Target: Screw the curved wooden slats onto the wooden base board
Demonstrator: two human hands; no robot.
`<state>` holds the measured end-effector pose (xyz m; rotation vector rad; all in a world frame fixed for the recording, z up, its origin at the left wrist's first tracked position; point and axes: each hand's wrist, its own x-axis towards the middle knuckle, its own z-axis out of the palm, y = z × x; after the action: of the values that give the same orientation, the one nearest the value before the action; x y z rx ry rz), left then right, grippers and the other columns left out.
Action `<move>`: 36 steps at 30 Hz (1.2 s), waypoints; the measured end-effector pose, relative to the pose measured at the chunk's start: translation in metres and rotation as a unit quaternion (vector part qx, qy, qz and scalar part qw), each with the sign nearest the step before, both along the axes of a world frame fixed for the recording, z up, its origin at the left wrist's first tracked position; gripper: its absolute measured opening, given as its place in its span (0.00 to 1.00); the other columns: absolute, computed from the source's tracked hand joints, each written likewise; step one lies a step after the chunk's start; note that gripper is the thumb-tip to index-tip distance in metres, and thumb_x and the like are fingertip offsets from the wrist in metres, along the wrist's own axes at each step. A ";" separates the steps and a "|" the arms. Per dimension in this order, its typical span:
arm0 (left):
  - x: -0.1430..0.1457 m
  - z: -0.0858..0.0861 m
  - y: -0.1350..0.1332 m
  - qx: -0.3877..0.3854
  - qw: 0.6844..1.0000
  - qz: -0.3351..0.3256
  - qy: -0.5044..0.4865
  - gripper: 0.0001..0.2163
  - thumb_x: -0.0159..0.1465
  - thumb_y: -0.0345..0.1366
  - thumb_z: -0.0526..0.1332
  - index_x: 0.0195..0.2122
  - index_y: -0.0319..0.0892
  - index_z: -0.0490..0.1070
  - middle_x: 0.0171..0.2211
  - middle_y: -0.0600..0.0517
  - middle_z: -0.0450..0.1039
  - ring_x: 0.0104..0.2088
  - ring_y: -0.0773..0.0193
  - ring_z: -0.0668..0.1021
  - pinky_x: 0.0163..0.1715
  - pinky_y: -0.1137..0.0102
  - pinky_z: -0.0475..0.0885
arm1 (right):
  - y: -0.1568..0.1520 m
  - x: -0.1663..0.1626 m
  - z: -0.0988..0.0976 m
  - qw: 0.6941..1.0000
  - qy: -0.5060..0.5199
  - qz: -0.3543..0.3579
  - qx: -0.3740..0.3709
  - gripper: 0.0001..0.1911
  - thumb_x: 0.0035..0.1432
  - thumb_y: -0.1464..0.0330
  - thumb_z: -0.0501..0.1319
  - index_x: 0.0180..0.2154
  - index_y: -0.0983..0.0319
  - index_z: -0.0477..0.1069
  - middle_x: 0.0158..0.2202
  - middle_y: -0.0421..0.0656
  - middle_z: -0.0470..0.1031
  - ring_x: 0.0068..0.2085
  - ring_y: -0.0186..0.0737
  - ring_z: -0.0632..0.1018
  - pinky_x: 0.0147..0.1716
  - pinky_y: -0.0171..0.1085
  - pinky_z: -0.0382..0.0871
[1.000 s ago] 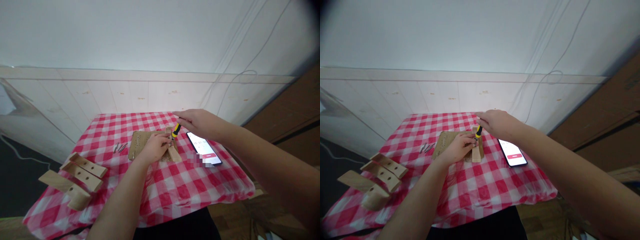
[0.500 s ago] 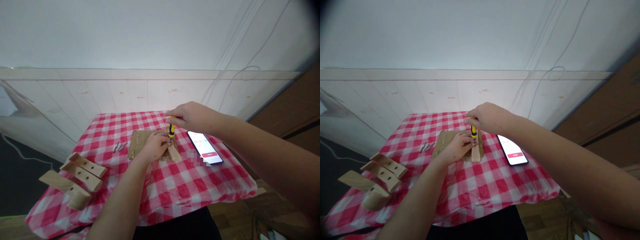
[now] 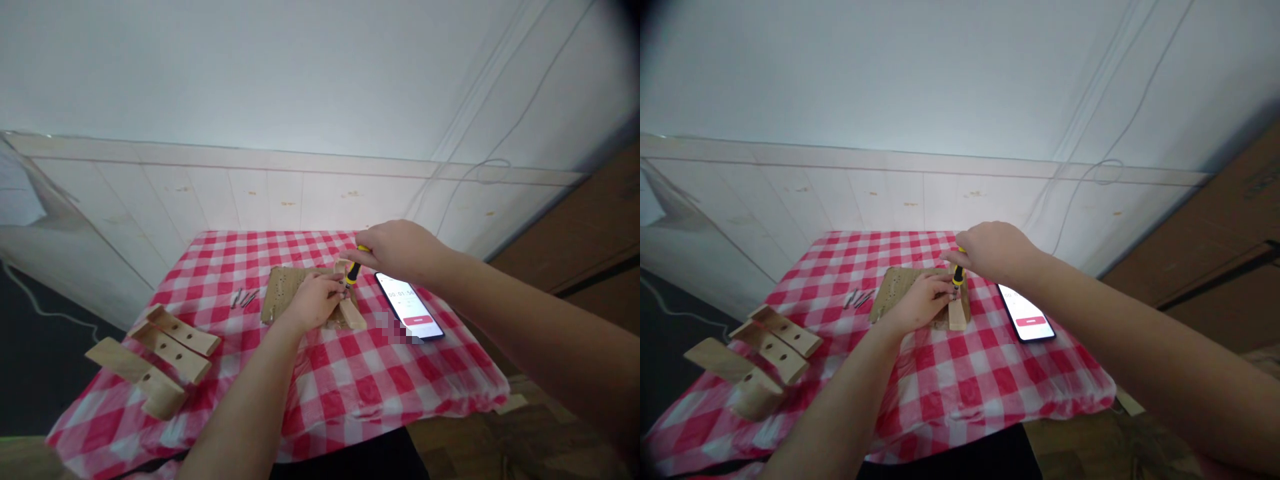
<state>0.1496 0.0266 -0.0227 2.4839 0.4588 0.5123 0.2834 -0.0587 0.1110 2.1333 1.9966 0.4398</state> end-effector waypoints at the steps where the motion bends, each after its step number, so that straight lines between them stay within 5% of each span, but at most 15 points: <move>1: 0.000 0.000 0.000 -0.001 1.000 0.000 0.000 0.11 0.64 0.31 0.56 0.35 0.45 0.79 0.51 0.52 0.75 0.54 0.58 0.72 0.58 0.60 0.63 | -0.001 -0.001 -0.001 1.000 0.007 0.011 0.001 0.25 0.66 0.55 0.46 0.34 0.64 0.73 0.30 0.51 0.77 0.31 0.46 0.76 0.26 0.38 0.54; 7: 0.000 -0.002 0.001 0.012 1.000 -0.008 -0.001 0.11 0.64 0.32 0.56 0.38 0.44 0.79 0.48 0.51 0.77 0.51 0.59 0.74 0.57 0.61 0.63 | -0.010 0.003 0.002 0.984 0.145 0.098 -0.031 0.17 0.66 0.64 0.46 0.39 0.64 0.71 0.36 0.49 0.77 0.34 0.38 0.74 0.31 0.36 0.59; 13: 0.000 0.000 0.000 0.008 1.000 -0.011 -0.002 0.11 0.64 0.31 0.56 0.37 0.46 0.79 0.50 0.53 0.76 0.53 0.59 0.72 0.57 0.60 0.63 | -0.006 -0.002 -0.001 0.998 0.053 -0.013 0.031 0.27 0.63 0.52 0.47 0.29 0.63 0.74 0.26 0.49 0.76 0.28 0.42 0.74 0.24 0.37 0.52; 20: 0.000 0.006 -0.001 -0.012 1.000 -0.013 0.006 0.11 0.63 0.29 0.55 0.36 0.45 0.79 0.47 0.51 0.77 0.53 0.59 0.72 0.58 0.61 0.64 | -0.010 0.007 -0.008 0.977 0.170 0.119 0.048 0.18 0.64 0.66 0.49 0.49 0.63 0.71 0.42 0.48 0.79 0.38 0.40 0.77 0.34 0.35 0.62; 25: 0.000 0.007 -0.002 -0.009 1.000 -0.019 0.006 0.11 0.64 0.30 0.56 0.36 0.45 0.78 0.49 0.52 0.76 0.55 0.59 0.72 0.58 0.59 0.62 | -0.013 0.014 -0.007 0.993 0.106 0.045 0.040 0.21 0.63 0.57 0.50 0.31 0.64 0.74 0.25 0.46 0.76 0.25 0.38 0.72 0.24 0.36 0.53; 28: -0.001 0.008 -0.002 -0.009 1.000 -0.014 0.013 0.11 0.64 0.30 0.56 0.36 0.45 0.78 0.51 0.51 0.75 0.54 0.58 0.72 0.58 0.57 0.61 | -0.010 0.013 -0.013 0.995 0.063 0.003 0.078 0.24 0.63 0.54 0.50 0.30 0.64 0.74 0.25 0.47 0.76 0.26 0.40 0.73 0.24 0.36 0.51; 33: 0.000 0.007 -0.002 -0.017 1.000 -0.017 0.003 0.11 0.63 0.29 0.56 0.35 0.45 0.78 0.49 0.51 0.76 0.55 0.60 0.72 0.58 0.61 0.63 | -0.015 0.017 -0.018 0.978 0.153 0.115 0.079 0.19 0.65 0.61 0.48 0.44 0.63 0.73 0.38 0.49 0.79 0.36 0.41 0.77 0.32 0.36 0.61; 36: 0.000 0.005 -0.001 -0.005 1.000 -0.022 -0.005 0.11 0.63 0.29 0.56 0.37 0.45 0.78 0.48 0.51 0.77 0.55 0.61 0.72 0.59 0.61 0.62 | -0.021 0.020 -0.014 0.973 0.173 0.147 0.050 0.19 0.66 0.62 0.46 0.41 0.64 0.73 0.35 0.48 0.78 0.34 0.39 0.76 0.32 0.35 0.61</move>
<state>0.1492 0.0256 -0.0178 2.4747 0.4013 0.5024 0.3031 -0.0793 0.0972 2.0945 2.5516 0.2235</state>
